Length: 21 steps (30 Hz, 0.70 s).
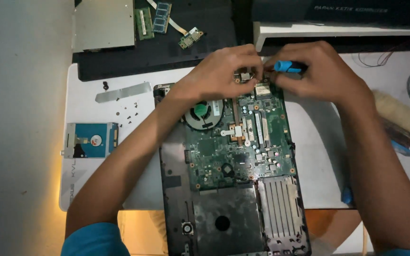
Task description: Installing RAM modules and connecting internal ribbon cables to a laptop motherboard, followed by cleaning with a brush.
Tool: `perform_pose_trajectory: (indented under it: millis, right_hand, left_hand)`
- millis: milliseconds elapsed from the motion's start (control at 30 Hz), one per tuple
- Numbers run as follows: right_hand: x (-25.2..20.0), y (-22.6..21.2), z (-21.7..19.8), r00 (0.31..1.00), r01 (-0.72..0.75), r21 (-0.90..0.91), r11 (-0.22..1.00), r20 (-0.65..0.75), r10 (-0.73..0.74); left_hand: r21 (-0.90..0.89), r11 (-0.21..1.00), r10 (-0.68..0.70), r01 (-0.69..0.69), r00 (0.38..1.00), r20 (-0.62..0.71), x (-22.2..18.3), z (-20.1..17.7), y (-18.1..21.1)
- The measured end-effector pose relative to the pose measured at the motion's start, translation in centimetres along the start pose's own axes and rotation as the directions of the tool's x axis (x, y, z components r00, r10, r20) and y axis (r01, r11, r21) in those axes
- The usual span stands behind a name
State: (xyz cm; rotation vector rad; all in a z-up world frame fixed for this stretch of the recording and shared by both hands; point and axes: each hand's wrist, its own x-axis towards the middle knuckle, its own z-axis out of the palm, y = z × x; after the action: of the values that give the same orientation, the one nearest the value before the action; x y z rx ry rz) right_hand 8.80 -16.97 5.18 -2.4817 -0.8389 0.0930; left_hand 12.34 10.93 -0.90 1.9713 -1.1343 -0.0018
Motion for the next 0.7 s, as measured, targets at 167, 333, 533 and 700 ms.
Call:
perform_pose_trajectory:
  millis: [167,333,533,700]
  right_hand:
    - [0.1,1.4,0.2,0.999,-0.009,0.081,0.997,0.043,0.005]
    - [0.1,0.7,-0.4,0.998,-0.01,0.053,0.999,0.06,0.007]
    - [-0.1,0.3,-0.7,0.992,0.002,0.024,1.0,0.129,-0.005]
    - [-0.7,0.7,0.0,0.994,0.064,0.218,0.974,-0.103,-0.042]
  left_hand:
    - [-0.071,0.997,0.034,-0.032,0.999,0.016,0.0,-0.8,0.4]
    - [-0.108,0.994,0.02,-0.014,0.998,0.052,0.4,-0.8,-0.2]
    - [-0.21,0.978,0.02,-0.006,0.998,0.067,0.0,-0.3,-1.4]
    - [-0.093,0.996,0.005,0.001,0.998,0.063,0.2,0.1,-1.3]
